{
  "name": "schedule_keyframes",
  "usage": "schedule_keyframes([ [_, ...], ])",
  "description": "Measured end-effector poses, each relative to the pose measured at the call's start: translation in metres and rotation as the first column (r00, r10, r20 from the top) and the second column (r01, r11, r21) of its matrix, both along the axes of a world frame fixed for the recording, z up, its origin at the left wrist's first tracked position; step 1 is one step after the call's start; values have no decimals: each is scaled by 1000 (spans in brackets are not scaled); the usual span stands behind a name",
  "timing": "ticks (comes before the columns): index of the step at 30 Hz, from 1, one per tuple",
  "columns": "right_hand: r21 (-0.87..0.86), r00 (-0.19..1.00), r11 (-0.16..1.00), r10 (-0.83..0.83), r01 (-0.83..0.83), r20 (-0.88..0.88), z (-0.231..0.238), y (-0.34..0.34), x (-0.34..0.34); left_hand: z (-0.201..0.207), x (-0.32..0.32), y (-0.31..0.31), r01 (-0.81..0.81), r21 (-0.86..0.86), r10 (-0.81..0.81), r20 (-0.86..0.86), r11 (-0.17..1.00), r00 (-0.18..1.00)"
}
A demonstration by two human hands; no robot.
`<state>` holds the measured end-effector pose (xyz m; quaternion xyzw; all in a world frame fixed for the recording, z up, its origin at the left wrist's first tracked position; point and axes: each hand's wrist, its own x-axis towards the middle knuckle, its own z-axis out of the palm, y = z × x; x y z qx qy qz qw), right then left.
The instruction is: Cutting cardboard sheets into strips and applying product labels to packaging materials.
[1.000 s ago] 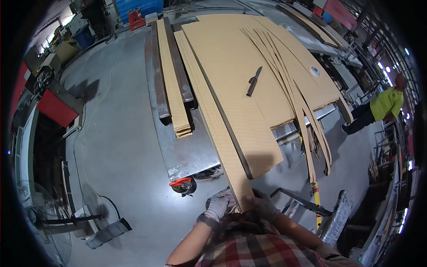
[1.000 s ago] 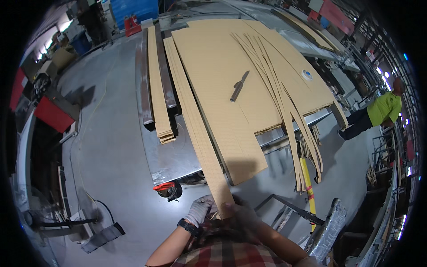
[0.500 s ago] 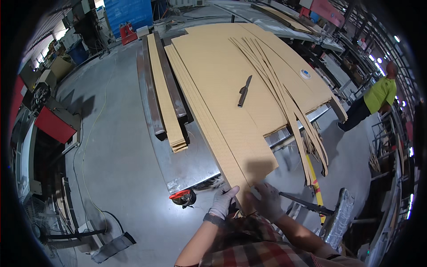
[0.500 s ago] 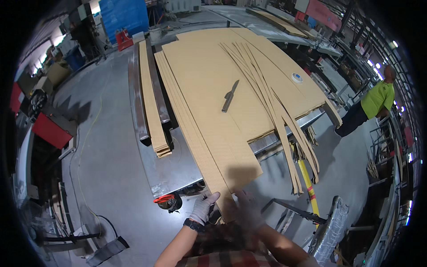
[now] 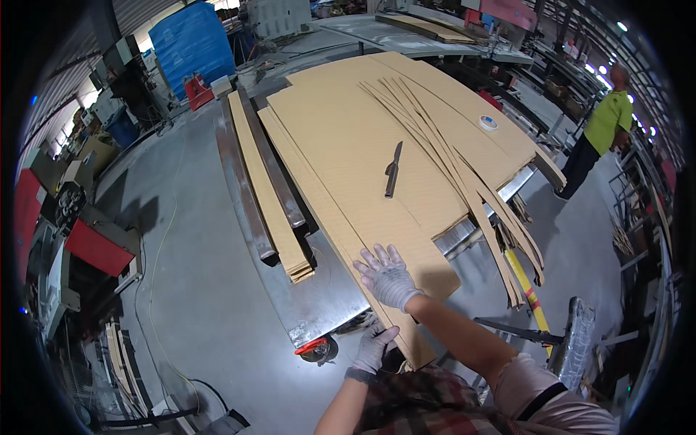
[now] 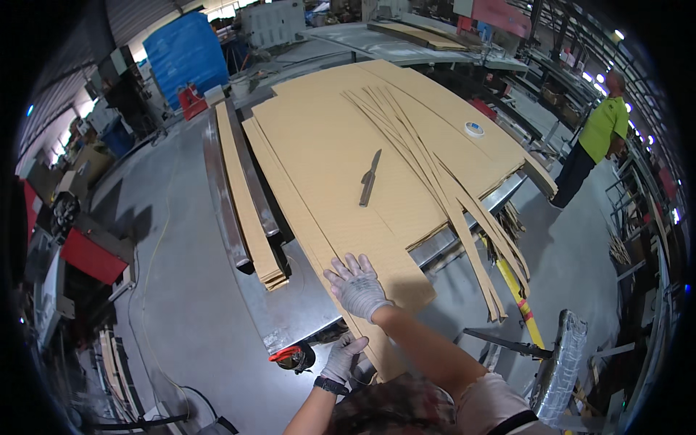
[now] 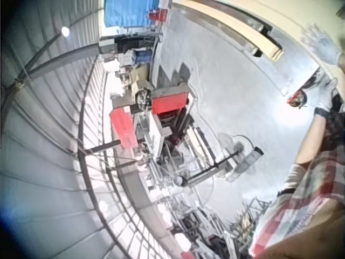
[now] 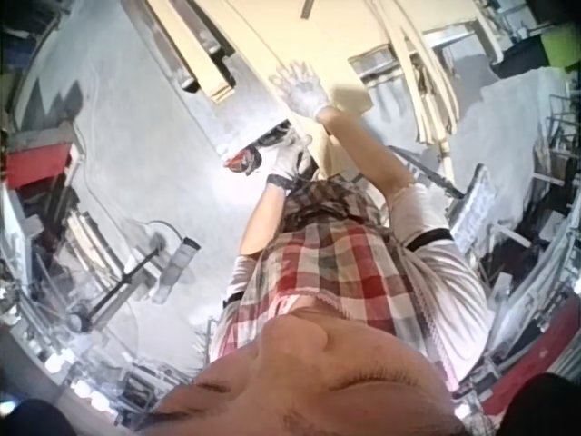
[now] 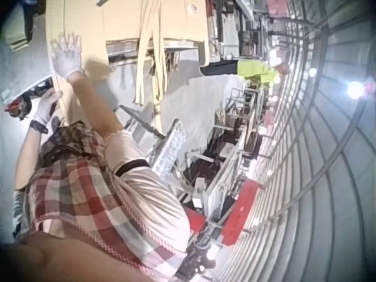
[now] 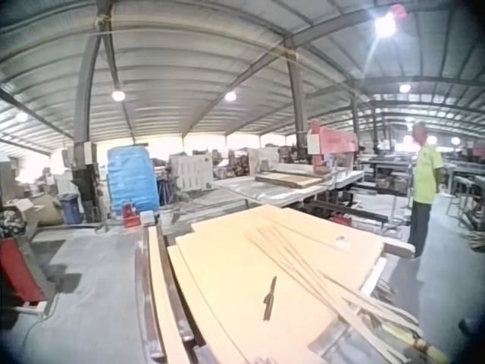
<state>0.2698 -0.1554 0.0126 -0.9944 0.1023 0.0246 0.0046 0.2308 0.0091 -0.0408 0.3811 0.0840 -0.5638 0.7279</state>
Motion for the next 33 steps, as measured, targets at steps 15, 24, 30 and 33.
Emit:
schedule_keyframes([
  [15,74,992,997,-48,39,118,-2,7,4,46,-47,9,-123,167,14,537,978,843],
  [24,80,995,997,-20,12,99,14,10,-2,75,-115,70,-248,36,90,873,968,480],
  [30,73,999,997,19,-22,40,0,7,-3,75,-132,73,-236,138,3,857,962,515],
  [33,-68,999,997,45,-45,-3,-4,5,-3,58,-128,36,-368,-107,369,509,924,778],
])
